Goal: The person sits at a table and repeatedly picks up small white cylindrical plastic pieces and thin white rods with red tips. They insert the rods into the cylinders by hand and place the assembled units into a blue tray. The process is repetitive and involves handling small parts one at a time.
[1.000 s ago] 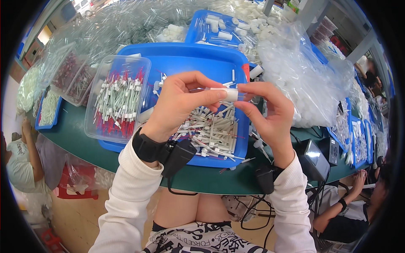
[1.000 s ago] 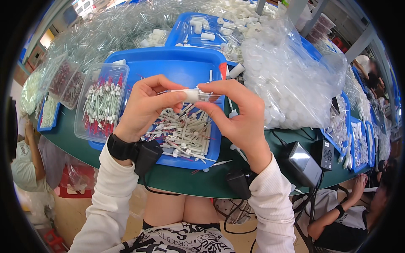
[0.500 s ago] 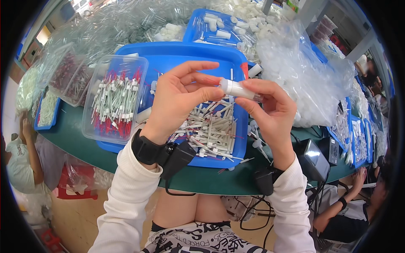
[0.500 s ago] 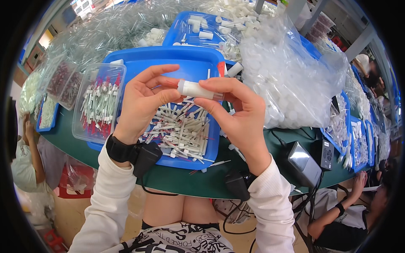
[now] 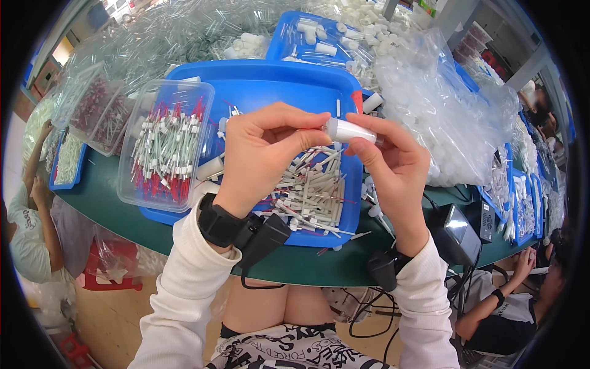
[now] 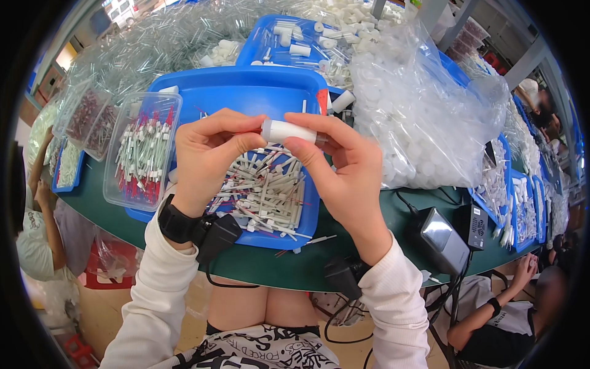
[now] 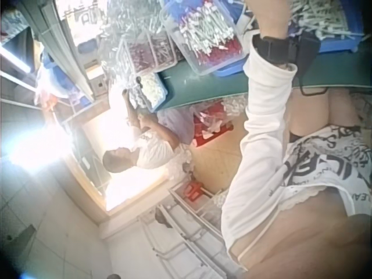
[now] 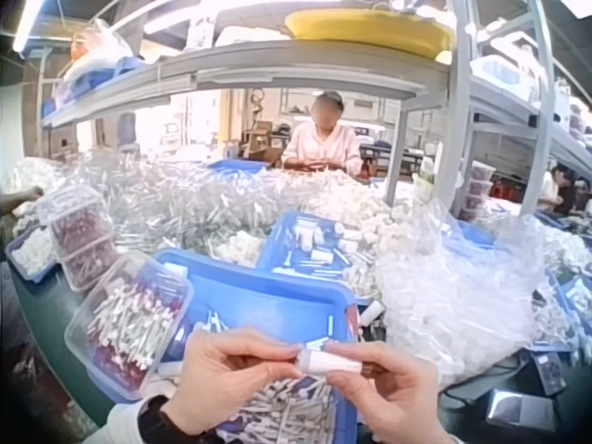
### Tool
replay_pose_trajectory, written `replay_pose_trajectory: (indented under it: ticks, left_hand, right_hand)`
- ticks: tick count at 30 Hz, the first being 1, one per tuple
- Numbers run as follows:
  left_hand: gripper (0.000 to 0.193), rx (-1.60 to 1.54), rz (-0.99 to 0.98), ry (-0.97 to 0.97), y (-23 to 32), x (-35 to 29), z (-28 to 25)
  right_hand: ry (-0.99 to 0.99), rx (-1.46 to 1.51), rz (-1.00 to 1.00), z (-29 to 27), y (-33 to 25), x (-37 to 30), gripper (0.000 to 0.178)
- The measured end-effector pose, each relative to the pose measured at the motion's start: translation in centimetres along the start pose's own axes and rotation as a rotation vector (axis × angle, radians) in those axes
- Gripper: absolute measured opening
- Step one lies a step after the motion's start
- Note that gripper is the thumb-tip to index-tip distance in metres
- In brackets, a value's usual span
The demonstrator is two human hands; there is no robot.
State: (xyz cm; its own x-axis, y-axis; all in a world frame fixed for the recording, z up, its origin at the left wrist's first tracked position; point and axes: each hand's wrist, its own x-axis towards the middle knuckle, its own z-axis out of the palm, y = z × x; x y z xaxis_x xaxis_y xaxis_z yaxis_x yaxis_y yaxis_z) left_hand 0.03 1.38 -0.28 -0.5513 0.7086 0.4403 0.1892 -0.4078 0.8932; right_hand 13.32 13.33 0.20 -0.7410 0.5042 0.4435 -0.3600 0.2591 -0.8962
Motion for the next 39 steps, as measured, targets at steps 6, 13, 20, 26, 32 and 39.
replay_pose_trajectory:
  ticks: [6, 13, 20, 26, 32, 39]
  left_hand:
    - [0.019, -0.024, 0.050, 0.032, 0.2, -0.1, 0.5]
    - [0.021, 0.129, 0.095, -0.036, -0.3, -0.1, 0.1]
    - [0.022, 0.101, 0.185, -0.055, 0.1, -0.4, 0.5]
    - [0.022, -0.039, 0.090, -0.035, 0.7, 0.0, 0.7]
    - [0.025, -0.034, 0.045, -0.077, 0.3, 0.0, 0.2]
    - [0.024, 0.010, 0.100, -0.139, 0.3, 0.2, -0.2]
  right_hand:
    - [0.017, -0.167, 0.023, 0.0, -0.1, -0.1, 0.023]
    - [0.021, -0.433, -0.094, -0.4, 0.1, -0.1, 0.021]
    - [0.006, -0.590, -0.405, -0.5, -0.6, 0.3, 0.025]
    - [0.059, -0.617, -0.639, -0.6, 0.2, 0.7, 0.029]
    - [0.076, -0.458, -0.452, 0.2, 0.8, 0.3, 0.031]
    - [0.083, -0.398, -0.369, 0.5, 1.4, -0.3, 0.029]
